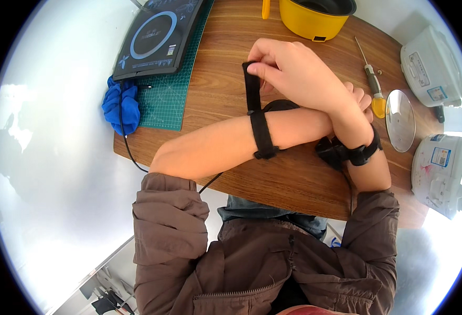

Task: The person uses a screwdriver to remove screws from the lid and base of a yellow electric pot. They remove the lid, then unscrew the bottom plate to expose the internal heating element and wiring.

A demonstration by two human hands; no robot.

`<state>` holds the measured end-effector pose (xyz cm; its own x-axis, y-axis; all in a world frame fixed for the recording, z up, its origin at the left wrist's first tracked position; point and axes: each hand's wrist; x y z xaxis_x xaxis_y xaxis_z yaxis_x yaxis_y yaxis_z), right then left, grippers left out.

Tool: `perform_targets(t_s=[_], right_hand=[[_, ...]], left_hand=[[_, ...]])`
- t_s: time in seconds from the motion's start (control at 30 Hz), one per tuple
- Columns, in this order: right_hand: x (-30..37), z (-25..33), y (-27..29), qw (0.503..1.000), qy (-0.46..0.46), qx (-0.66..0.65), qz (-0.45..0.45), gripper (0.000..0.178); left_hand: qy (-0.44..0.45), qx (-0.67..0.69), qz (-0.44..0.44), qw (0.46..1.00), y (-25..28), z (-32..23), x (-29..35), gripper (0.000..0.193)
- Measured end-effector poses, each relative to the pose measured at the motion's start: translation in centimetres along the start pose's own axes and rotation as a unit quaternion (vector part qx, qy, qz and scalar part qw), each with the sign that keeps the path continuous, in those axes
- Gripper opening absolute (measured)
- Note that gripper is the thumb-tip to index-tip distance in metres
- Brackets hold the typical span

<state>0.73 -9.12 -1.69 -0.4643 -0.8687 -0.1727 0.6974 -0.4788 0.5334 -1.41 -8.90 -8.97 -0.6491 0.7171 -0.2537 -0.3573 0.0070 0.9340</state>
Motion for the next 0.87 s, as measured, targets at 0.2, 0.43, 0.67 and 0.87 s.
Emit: perform_targets(t_s=[0.2, 0.43, 0.67, 0.87], right_hand=[[0.1, -1.2, -0.3, 0.983, 0.006, -0.069, 0.171, 0.021], [-0.4, -1.2, -0.8, 0.938, -0.2, -0.271, 0.078, 0.022], [0.2, 0.3, -0.9, 0.987, 0.043, -0.145, 0.044, 0.019], [0.6, 1.4, -0.2, 0.987, 0.123, -0.083, 0.062, 0.013]], left_hand=[[0.013, 0.007, -0.031, 0.999, -3.0, -0.4, -0.1, 0.029], [-0.08, -0.063, 0.049, 0.994, -1.4, 0.4, 1.5, 0.035], [-0.084, 0.214, -0.125, 0.965, -2.6, 1.3, 2.6, 0.046], [-0.074, 0.296, -0.076, 0.949, -2.8, 2.0, 3.0, 0.055]])
Point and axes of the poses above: each hand's wrist, its own x-axis away from the middle knuckle, its own y-axis out of the back of the hand, z = x × y, and after that the axes turned 3 degrees about z, right-handed
